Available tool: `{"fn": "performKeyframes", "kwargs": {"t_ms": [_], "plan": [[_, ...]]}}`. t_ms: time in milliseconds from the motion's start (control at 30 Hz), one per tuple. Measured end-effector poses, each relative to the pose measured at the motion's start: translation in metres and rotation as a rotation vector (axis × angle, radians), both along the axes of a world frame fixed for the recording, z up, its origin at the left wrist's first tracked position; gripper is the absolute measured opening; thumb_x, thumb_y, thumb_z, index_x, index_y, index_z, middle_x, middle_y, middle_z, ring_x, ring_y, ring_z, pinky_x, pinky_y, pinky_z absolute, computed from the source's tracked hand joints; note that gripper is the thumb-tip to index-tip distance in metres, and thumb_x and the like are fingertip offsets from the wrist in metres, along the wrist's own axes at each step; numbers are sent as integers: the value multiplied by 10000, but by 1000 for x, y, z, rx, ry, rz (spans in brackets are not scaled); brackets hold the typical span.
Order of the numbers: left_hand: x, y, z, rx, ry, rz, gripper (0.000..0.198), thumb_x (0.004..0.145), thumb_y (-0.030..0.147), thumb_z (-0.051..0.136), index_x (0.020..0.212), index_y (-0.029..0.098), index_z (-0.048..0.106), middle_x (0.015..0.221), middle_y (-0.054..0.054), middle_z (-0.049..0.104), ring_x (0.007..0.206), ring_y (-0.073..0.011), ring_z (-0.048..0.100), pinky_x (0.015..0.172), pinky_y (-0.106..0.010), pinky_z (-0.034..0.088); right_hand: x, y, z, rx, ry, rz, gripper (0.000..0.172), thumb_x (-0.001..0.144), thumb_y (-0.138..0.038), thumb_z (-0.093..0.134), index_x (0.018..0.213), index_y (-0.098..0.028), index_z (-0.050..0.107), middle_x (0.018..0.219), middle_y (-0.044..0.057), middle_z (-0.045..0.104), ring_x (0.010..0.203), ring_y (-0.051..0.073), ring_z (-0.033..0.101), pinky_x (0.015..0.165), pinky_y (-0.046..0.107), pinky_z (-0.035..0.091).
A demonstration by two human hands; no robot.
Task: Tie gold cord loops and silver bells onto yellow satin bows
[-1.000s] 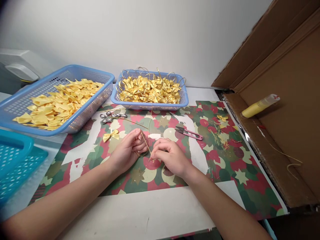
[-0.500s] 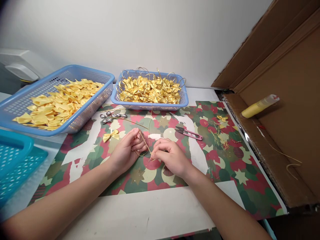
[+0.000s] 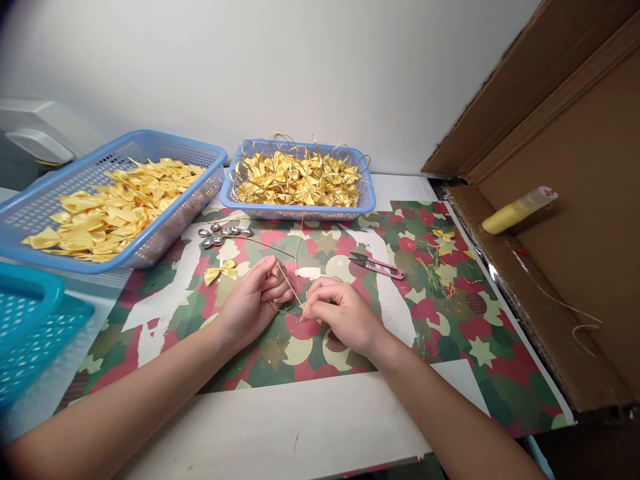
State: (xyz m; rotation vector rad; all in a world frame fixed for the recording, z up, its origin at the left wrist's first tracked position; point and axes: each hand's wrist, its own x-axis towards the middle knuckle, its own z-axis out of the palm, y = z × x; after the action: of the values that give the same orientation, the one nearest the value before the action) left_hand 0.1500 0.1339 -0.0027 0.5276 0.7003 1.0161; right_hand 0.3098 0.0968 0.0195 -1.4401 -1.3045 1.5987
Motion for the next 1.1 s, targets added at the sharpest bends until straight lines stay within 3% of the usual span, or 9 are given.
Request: {"fn": "performKeyframes", "kwargs": {"t_ms": [333,433,500,667,833,1100], "plan": [[-2,1,-2,53,-7,-46,307,880,345,592,657,167,479,526,94,246,439,-47,212,484,-190,280,2,0,-3,60,63,-20,163,695,-242,595,556,-187,658,774,24,508,771,144,484,715,287,372],[-3,-3,-5,156,30,-132,316,840,468,621,761,170,553,580,69,381,476,-55,327,516,-204,310,3,0,-5,183,148,-98,173,750,-254,601,609,-202,688,765,20,500,808,150,496,814,308,376],[-4,-6,-5,246,145,-198,295,815,456,663,810,173,580,627,49,461,528,-71,396,538,-210,329,5,-1,-7,253,195,-138,164,776,-256,607,645,-213,697,779,20,501,829,153,495,840,311,373],[-5,-13,-1,406,368,-433,265,791,379,700,728,142,597,638,24,470,604,-99,413,568,-232,338,5,-4,-14,330,243,-144,159,833,-254,610,699,-231,694,831,27,513,944,166,478,869,301,382],[-4,-13,3,358,372,-464,307,782,429,688,754,129,627,617,25,452,576,-100,406,541,-240,315,2,-7,-17,406,152,-131,150,874,-259,607,753,-241,694,873,22,498,972,158,467,873,288,382],[-5,-8,3,314,373,-459,376,756,463,716,644,138,563,545,47,413,527,-76,344,499,-217,254,0,-7,-17,492,104,-140,146,891,-249,602,784,-254,702,874,12,493,930,139,470,857,267,392]]}}
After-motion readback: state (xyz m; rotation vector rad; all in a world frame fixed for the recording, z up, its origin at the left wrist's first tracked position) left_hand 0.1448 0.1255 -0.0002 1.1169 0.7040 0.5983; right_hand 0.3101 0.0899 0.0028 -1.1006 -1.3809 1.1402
